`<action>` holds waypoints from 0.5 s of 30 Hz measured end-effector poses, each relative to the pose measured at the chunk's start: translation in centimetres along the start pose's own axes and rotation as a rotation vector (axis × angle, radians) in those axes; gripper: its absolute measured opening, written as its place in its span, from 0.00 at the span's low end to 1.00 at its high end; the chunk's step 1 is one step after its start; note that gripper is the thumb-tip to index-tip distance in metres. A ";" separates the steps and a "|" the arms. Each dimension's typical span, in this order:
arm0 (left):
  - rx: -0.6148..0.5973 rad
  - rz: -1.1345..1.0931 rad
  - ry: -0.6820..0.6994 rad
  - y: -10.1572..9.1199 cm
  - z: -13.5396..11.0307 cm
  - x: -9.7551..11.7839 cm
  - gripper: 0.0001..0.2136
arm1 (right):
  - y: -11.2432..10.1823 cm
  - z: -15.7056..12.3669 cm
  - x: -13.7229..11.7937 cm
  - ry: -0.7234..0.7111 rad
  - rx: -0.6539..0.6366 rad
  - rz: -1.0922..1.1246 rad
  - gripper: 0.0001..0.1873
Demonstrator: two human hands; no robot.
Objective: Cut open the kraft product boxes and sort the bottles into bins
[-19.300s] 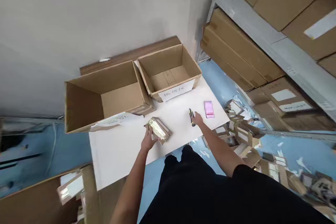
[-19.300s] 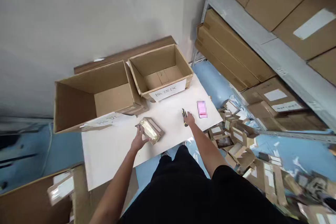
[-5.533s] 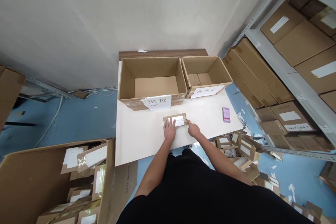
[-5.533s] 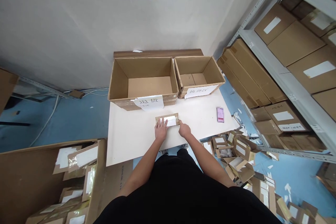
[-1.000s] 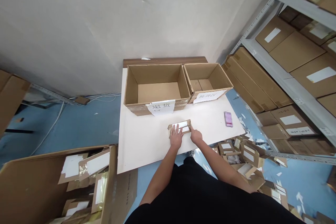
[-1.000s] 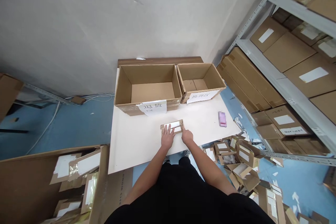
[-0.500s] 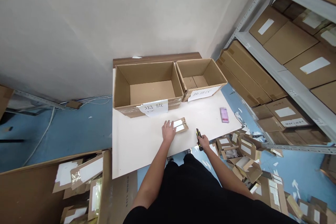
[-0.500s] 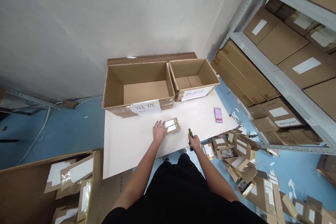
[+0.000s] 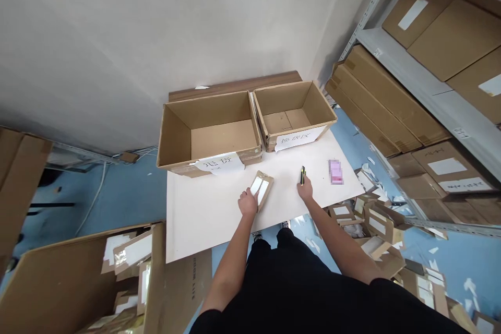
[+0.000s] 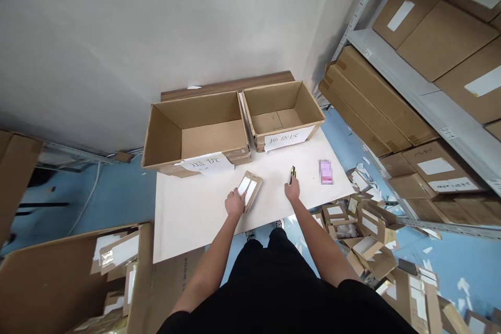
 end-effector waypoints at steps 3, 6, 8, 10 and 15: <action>-0.003 0.030 -0.029 1.0 -0.7 2.2 0.30 | 2.4 -4.4 -4.2 -0.281 -0.113 0.041 0.35; -0.044 0.056 -0.040 2.0 -1.3 4.1 0.32 | 6.7 -9.6 -7.2 -0.538 -0.355 -0.076 0.38; -0.069 0.067 -0.053 2.6 -1.5 4.9 0.32 | 8.9 -11.3 -7.4 -0.568 -0.461 -0.217 0.41; -0.077 0.065 -0.067 2.8 -1.6 5.4 0.32 | 9.6 -11.4 -7.1 -0.543 -0.491 -0.339 0.44; -0.049 0.023 -0.097 2.7 -1.5 5.9 0.32 | 8.9 -9.8 -7.1 -0.556 -0.503 -0.443 0.48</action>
Point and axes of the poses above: each hand's wrist, its own z-axis towards the middle knuckle, its own y-axis out of the palm, x = y × z, the point moved 10 cm from there along z, towards the middle knuckle, and after that the axes turned 15 degrees about y, right-handed, at the moved point
